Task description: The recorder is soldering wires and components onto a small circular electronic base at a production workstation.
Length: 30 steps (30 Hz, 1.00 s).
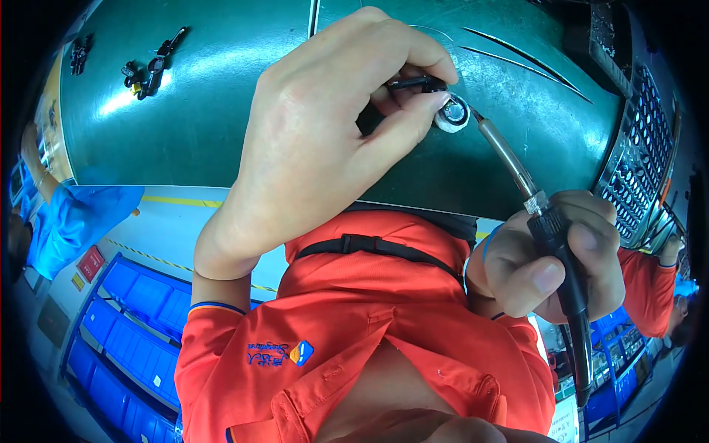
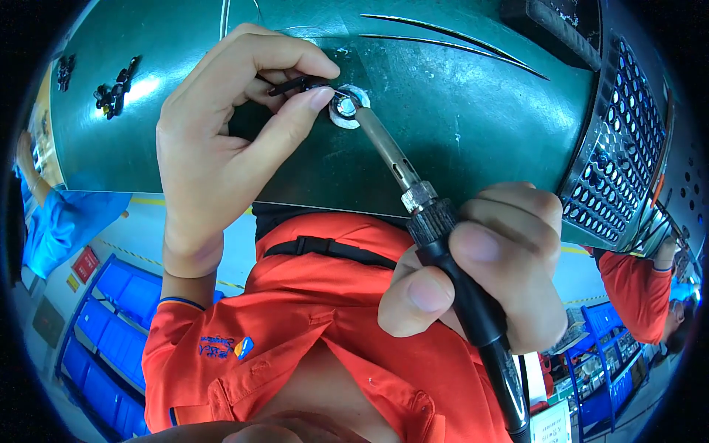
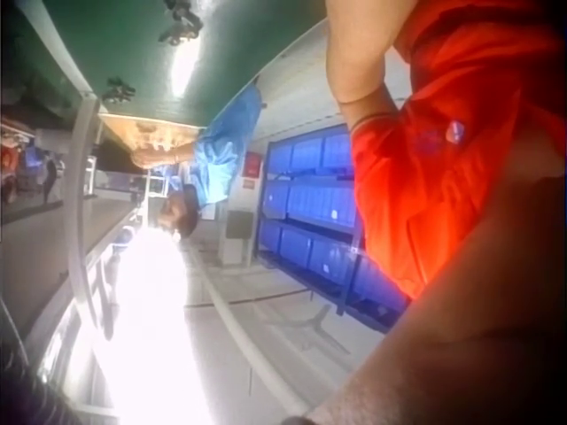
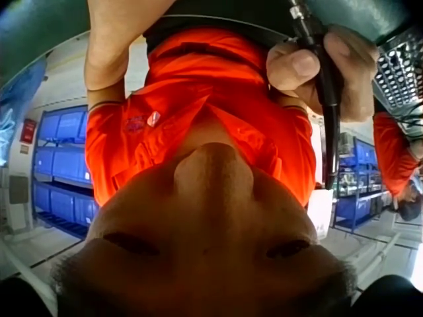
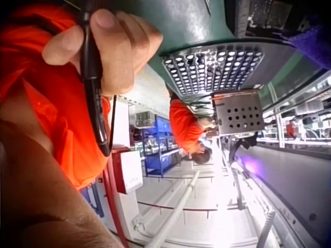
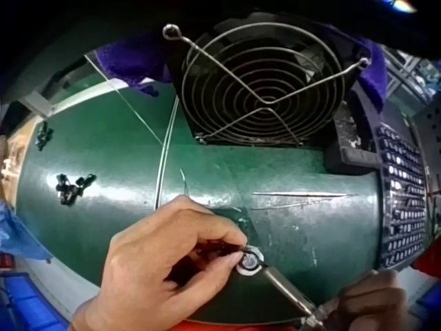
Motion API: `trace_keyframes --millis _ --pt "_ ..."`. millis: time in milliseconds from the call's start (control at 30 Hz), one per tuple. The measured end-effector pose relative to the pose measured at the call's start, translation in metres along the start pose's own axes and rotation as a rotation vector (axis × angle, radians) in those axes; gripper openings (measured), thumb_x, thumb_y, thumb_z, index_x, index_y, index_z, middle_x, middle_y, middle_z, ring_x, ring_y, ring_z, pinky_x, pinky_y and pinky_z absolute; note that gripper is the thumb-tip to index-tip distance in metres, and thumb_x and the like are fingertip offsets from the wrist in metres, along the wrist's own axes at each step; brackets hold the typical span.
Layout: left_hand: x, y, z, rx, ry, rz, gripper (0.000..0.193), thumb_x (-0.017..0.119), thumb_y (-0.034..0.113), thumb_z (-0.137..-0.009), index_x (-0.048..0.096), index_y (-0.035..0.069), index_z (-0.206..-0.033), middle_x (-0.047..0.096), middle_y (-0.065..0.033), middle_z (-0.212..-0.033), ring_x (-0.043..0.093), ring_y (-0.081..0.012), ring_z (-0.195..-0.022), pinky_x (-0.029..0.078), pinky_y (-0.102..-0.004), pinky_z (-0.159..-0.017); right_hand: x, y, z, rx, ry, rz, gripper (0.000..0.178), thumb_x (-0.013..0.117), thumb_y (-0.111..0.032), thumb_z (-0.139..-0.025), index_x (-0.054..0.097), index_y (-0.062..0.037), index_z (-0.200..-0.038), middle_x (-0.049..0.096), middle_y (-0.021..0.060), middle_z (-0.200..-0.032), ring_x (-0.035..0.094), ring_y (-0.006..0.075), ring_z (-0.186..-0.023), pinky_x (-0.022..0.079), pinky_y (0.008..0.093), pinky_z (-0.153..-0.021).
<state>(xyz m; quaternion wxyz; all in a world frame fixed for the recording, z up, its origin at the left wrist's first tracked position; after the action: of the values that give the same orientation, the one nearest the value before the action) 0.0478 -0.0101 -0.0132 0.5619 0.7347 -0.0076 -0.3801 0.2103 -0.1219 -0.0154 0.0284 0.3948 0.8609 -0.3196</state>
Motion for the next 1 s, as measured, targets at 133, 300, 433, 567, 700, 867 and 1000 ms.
trace_keyframes --millis 133,300,433,567,700,867,1000 --pt "-0.0008 -0.0023 0.0016 -0.011 0.015 0.057 0.019 0.075 -0.006 -0.086 0.072 -0.003 -0.104 0.070 -0.0075 -0.100 0.068 -0.0122 -0.085 0.054 -0.0205 -0.073 -0.0014 -0.0001 -0.0007 -0.049 -0.040 -0.025 0.032 0.059 -0.023 -0.092 0.050 0.0053 -0.104 0.047 0.0096 -0.058 0.042 0.0180 -0.044 0.035 0.0314 -0.042" --pt "-0.0013 -0.0026 0.0024 0.026 0.009 0.070 0.019 0.076 -0.008 -0.085 0.072 -0.005 -0.104 0.070 -0.0093 -0.103 0.068 -0.0134 -0.085 0.054 -0.0205 -0.074 0.0013 -0.0042 -0.0017 -0.007 -0.123 -0.018 0.030 0.060 -0.023 -0.093 0.048 0.0026 -0.103 0.047 0.0100 -0.059 0.042 0.0181 -0.045 0.034 0.0318 -0.044" --pt "-0.0018 0.0000 0.0020 0.070 -0.004 0.027 0.019 0.076 -0.008 -0.085 0.072 -0.005 -0.104 0.069 -0.0100 -0.102 0.068 -0.0137 -0.085 0.053 -0.0203 -0.073 0.0037 -0.0060 -0.0008 0.031 -0.114 0.001 0.031 0.061 -0.026 -0.095 0.047 0.0009 -0.101 0.047 0.0106 -0.060 0.042 0.0182 -0.047 0.033 0.0318 -0.045" --pt "-0.0031 -0.0005 0.0013 0.000 0.006 0.088 0.020 0.076 -0.008 -0.085 0.072 -0.005 -0.103 0.069 -0.0096 -0.102 0.068 -0.0135 -0.083 0.053 -0.0206 -0.072 0.0023 -0.0061 -0.0010 0.043 -0.156 0.011 0.034 0.061 -0.031 -0.096 0.048 0.0005 -0.102 0.048 0.0112 -0.060 0.043 0.0184 -0.048 0.033 0.0318 -0.046" --pt "-0.0022 0.0002 0.0012 0.040 0.010 0.086 0.020 0.077 -0.008 -0.084 0.072 -0.004 -0.103 0.070 -0.0095 -0.101 0.068 -0.0135 -0.083 0.053 -0.0206 -0.072 0.0033 -0.0071 0.0021 0.080 -0.107 0.036 0.038 0.062 -0.034 -0.098 0.047 0.0008 -0.102 0.048 0.0120 -0.062 0.043 0.0188 -0.049 0.034 0.0318 -0.047" --pt "-0.0017 -0.0018 0.0012 0.105 0.021 0.077 0.019 0.077 -0.008 -0.084 0.072 -0.004 -0.102 0.070 -0.0093 -0.101 0.067 -0.0135 -0.082 0.053 -0.0207 -0.071 0.0051 -0.0071 0.0029 0.099 -0.105 0.047 0.040 0.062 -0.035 -0.098 0.047 0.0013 -0.103 0.049 0.0125 -0.062 0.044 0.0194 -0.050 0.035 0.0320 -0.048" --pt "-0.0003 -0.0053 0.0008 0.159 0.028 0.074 0.019 0.077 -0.008 -0.083 0.072 -0.004 -0.101 0.070 -0.0092 -0.101 0.067 -0.0135 -0.082 0.052 -0.0207 -0.070 0.0049 -0.0065 0.0017 0.095 -0.144 0.047 0.040 0.062 -0.035 -0.099 0.047 0.0017 -0.104 0.049 0.0127 -0.063 0.045 0.0195 -0.050 0.034 0.0322 -0.048"
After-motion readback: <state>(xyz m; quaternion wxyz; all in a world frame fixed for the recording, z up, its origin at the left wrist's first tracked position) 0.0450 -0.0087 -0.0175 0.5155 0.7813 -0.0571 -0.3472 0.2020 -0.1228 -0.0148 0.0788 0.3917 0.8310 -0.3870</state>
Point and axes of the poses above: each hand's wrist, its own z-axis away from the middle knuckle, its own x-axis out of the palm, y = z × x, the point moved 4 cm from there along -z, towards the middle knuckle
